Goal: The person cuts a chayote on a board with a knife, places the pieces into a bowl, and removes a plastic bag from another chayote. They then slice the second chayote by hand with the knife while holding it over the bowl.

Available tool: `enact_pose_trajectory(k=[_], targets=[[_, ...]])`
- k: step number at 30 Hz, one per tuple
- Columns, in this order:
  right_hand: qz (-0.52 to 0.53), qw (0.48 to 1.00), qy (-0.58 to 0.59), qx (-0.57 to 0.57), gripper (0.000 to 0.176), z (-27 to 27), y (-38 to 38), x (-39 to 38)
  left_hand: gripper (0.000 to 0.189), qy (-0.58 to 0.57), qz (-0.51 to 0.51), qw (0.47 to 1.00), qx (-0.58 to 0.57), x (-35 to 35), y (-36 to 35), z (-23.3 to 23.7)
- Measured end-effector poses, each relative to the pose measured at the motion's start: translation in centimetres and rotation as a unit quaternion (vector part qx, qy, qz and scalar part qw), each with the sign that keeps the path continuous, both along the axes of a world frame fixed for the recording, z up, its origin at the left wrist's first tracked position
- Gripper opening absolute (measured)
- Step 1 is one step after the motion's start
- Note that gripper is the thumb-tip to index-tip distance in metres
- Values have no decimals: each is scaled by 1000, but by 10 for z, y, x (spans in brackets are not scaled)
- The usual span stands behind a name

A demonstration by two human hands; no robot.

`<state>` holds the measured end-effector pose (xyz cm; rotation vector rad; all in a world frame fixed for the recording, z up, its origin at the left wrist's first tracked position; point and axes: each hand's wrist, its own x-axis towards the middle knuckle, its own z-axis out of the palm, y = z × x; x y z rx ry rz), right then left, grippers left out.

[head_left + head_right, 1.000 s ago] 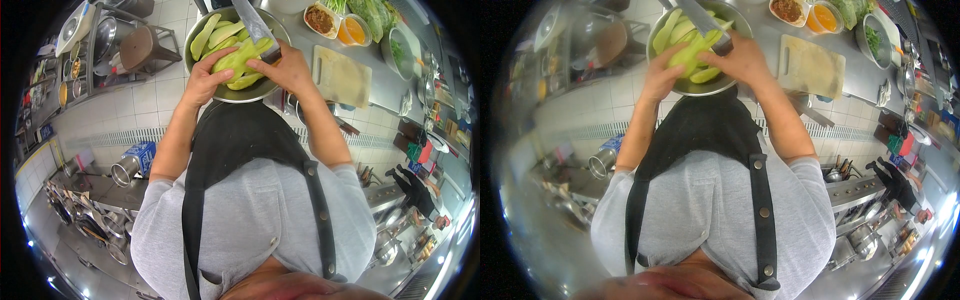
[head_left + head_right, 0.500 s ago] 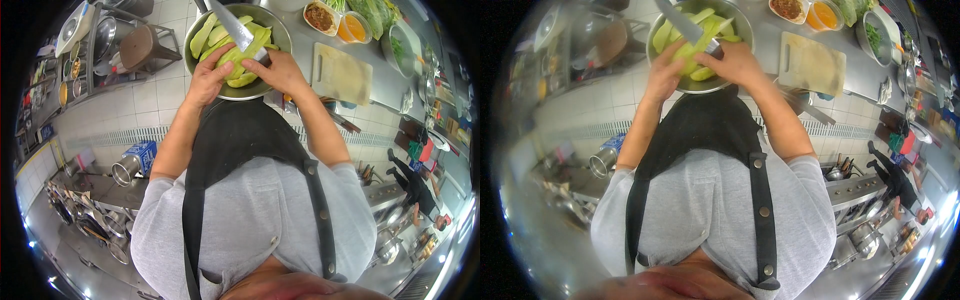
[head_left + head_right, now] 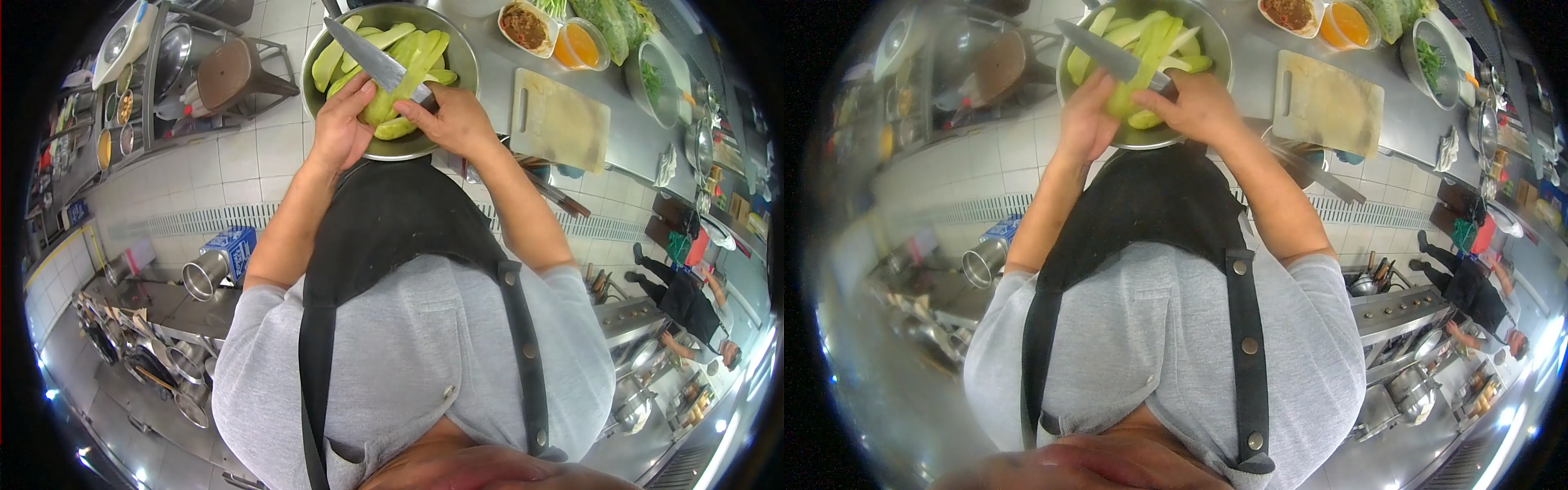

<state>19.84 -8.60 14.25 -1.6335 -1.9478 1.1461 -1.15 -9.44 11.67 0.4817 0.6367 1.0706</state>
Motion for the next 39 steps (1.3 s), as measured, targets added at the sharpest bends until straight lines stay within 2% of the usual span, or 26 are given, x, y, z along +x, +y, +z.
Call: enact_pose_trajectory(k=[4, 10, 14, 17, 19, 20, 23, 26, 28, 31, 35, 37, 38, 39], targets=[[3, 998, -24, 62, 75, 3, -1, 0, 54, -12, -4, 1000, 8, 4, 1, 10], [9, 994, -53, 95, 76, -11, 4, -3, 52, -14, 20, 1000, 8, 9, 6, 12], [26, 997, -13, 70, 76, -11, 7, 1, 52, -5, 21, 1000, -14, 9, 9, 22], [38, 998, 28, 34, 77, -8, 6, 1, 53, -18, -3, 997, -70, 3, 22, 20], [47, 998, 14, 29, 74, 9, 3, -4, 54, -31, -68, 996, 56, 6, 32, 16], [49, 998, 14, 31, 74, 7, 4, -5, 54, -31, -65, 996, 58, 7, 32, 16], [14, 996, 20, 82, 80, -1, 1, -8, 54, -39, -31, 998, 27, 11, 26, 26], [15, 996, 20, 82, 75, -9, 1, -9, 53, -53, -3, 999, 5, 11, 25, 12], [16, 990, 51, 130, 72, -17, 0, -11, 51, -29, 30, 997, -60, 11, 23, 6], [26, 995, 41, 89, 70, -21, -2, -11, 49, -40, 33, 996, -75, 10, 23, -2], [20, 991, 39, 127, 70, -20, -7, -20, 48, -38, 32, 996, -68, 12, 21, 0], [5, 972, 60, 228, 78, -19, -11, -27, 46, 69, 53, 991, -105, 23, 15, 16], [6, 972, 60, 228, 78, -18, -11, -28, 46, 68, 55, 991, -105, 23, 16, 13], [14, 990, 13, 140, 78, -16, -13, -29, 45, 56, 75, 987, -133, 25, 16, 9]])
